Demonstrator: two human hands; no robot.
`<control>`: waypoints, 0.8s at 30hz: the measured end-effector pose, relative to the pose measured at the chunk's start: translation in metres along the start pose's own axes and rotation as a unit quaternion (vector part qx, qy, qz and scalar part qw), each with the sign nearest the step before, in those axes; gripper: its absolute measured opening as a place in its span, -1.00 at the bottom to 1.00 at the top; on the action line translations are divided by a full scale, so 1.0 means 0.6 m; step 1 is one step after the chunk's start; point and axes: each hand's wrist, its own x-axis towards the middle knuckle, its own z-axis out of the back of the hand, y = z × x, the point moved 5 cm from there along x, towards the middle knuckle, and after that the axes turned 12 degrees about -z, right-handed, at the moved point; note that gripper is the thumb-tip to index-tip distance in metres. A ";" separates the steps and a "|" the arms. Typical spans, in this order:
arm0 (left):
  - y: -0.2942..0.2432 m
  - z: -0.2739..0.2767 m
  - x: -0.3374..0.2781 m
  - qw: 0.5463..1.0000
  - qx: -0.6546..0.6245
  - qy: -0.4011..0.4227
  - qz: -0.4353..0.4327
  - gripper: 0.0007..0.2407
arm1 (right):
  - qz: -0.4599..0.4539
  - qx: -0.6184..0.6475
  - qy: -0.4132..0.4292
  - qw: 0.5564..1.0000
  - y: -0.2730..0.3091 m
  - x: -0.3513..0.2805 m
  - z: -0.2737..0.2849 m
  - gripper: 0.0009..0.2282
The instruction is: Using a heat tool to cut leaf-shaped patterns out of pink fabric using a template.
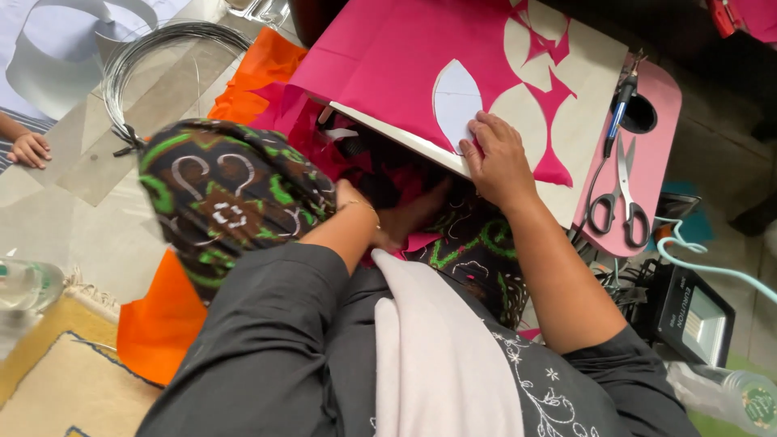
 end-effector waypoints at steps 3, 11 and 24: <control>-0.028 -0.028 0.067 0.999 -0.039 -0.006 -0.030 -0.64 | -0.009 0.000 -0.010 1.000 0.003 0.002 0.000 -0.66; -0.020 -0.070 0.227 0.991 -0.048 -0.022 -0.122 -0.53 | -0.057 -0.009 -0.036 0.998 0.028 -0.005 0.032 -0.69; 0.065 -0.380 0.222 0.946 -0.015 -0.007 -0.325 -0.65 | -0.128 0.112 -0.067 0.983 0.035 -0.007 0.050 -0.65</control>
